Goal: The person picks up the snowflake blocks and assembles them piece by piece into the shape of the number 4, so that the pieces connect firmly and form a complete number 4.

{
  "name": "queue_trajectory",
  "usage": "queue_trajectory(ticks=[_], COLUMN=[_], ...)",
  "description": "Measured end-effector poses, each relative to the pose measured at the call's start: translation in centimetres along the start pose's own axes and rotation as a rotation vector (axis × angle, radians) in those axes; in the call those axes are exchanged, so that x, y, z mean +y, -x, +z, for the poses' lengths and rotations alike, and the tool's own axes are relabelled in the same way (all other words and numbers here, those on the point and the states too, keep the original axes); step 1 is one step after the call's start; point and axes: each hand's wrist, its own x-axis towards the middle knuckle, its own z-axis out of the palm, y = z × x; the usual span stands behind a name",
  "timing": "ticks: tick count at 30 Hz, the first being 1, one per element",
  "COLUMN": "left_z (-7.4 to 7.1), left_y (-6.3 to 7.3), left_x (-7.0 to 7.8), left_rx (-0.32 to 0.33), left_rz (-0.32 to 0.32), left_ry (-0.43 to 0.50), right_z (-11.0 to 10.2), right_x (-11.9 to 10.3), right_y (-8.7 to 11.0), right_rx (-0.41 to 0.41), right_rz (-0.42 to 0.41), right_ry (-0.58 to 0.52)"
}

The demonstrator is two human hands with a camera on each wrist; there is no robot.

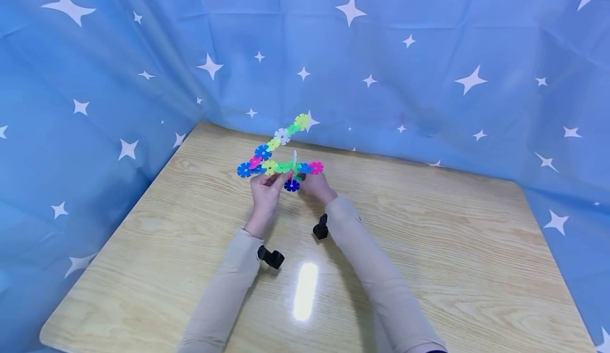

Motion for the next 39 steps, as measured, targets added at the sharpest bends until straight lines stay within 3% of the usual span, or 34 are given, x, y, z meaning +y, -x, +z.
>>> queue_trajectory(ticks=[3,6,13,19,29,34,39], left_z=[0.4,0.6,0.8,1.0,1.8,2.1,2.4], left_y=[0.3,0.6,0.8,0.9,1.2,1.3,1.4], left_x=[1.1,1.7,1.9,1.8,1.6,1.4,1.4], left_rx=[-0.001,0.002,-0.012,-0.016,-0.053,-0.067,-0.088], left_rz=[0.006,0.009,0.016,0.019,0.012,0.018,0.037], left_ry=[0.0,-0.017,-0.062,-0.062,-0.028,-0.033,-0.044], right_z=[-0.3,-0.6,-1.7,-4.9,-11.4,-12.8,-13.2], right_x=[-0.1,0.1,1.6,1.0,-1.8,-3.5,-5.2], right_y=[0.0,0.4,2.1,3.7,7.1,8.4,9.1], right_rx=[-0.064,-0.067,0.027,0.151,0.352,0.368,0.367], right_rz=[0.036,0.049,0.037,0.047,-0.168,-0.309,-0.408], right_ry=[0.064,0.035,-0.136,-0.316,-0.56,-0.694,-0.68])
